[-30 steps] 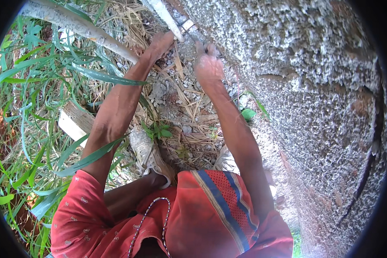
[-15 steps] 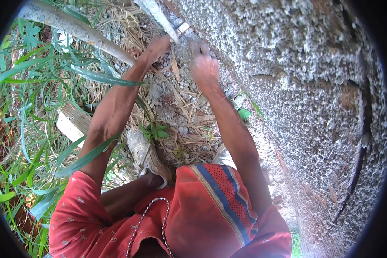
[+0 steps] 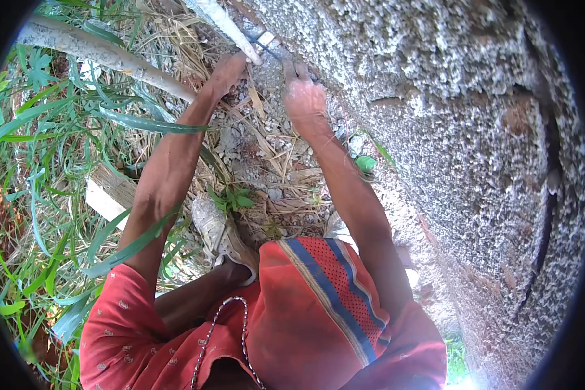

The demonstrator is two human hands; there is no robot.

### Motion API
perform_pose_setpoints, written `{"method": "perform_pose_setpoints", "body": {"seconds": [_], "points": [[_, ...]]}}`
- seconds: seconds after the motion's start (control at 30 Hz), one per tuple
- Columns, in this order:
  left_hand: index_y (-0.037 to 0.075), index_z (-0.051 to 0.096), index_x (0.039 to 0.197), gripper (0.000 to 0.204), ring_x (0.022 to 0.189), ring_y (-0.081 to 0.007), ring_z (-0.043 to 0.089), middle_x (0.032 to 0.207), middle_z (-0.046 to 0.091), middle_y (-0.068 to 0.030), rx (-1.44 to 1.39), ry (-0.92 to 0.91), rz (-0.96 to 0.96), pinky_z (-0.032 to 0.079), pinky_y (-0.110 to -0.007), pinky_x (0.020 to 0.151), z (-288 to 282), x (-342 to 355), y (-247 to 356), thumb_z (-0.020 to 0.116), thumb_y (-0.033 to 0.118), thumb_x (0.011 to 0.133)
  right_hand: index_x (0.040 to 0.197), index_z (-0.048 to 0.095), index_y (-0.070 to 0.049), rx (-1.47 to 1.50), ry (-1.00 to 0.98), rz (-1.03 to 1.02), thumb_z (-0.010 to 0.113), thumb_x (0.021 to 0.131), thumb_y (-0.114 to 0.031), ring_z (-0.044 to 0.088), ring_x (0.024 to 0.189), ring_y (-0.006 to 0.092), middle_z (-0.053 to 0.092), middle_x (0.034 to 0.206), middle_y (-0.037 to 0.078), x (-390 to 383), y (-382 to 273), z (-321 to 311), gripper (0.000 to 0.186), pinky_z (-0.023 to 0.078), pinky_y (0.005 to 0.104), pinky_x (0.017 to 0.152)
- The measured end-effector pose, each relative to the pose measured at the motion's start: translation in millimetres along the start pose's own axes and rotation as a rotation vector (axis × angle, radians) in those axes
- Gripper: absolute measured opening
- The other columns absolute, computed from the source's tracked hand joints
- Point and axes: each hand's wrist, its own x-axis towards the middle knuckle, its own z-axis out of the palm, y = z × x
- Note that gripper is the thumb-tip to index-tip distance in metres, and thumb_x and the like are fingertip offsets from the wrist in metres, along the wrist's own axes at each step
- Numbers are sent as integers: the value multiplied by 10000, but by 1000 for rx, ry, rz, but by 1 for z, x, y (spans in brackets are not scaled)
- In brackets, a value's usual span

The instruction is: Joining and gluing PVC pipes against an outdoor wall.

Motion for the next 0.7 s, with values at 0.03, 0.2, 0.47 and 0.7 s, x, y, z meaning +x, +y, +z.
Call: {"method": "perform_pose_setpoints", "body": {"seconds": [0.03,0.2,0.47,0.7], "points": [[-48,551,987,499,792,-277,494,866,546,-195,-32,-14,-98,388,-368,708,-1,2,5,376,385,810,1193,414,-125,40,-54,28,482,751,-49,611,636,322,523,991,121,-4,-1,-7,453,518,404,547],[-100,492,1071,533,955,-353,527,1009,564,-265,-80,-28,-99,424,-417,828,0,30,-44,376,354,817,1200,417,-96,51,-172,38,501,758,-50,618,671,317,561,965,144,-7,8,-26,452,523,398,569],[-25,517,1108,430,888,-352,558,969,583,-226,-275,174,266,455,-428,794,13,8,-48,461,222,760,1290,352,-69,38,-257,16,534,730,30,606,582,252,588,805,175,-35,22,-67,597,512,332,490],[17,511,1104,736,969,-311,554,1062,556,-220,214,52,-44,418,-356,868,4,0,-8,620,557,616,1262,399,-37,325,-154,-102,508,727,75,524,566,226,513,721,139,-51,25,-60,558,449,335,488]]}}
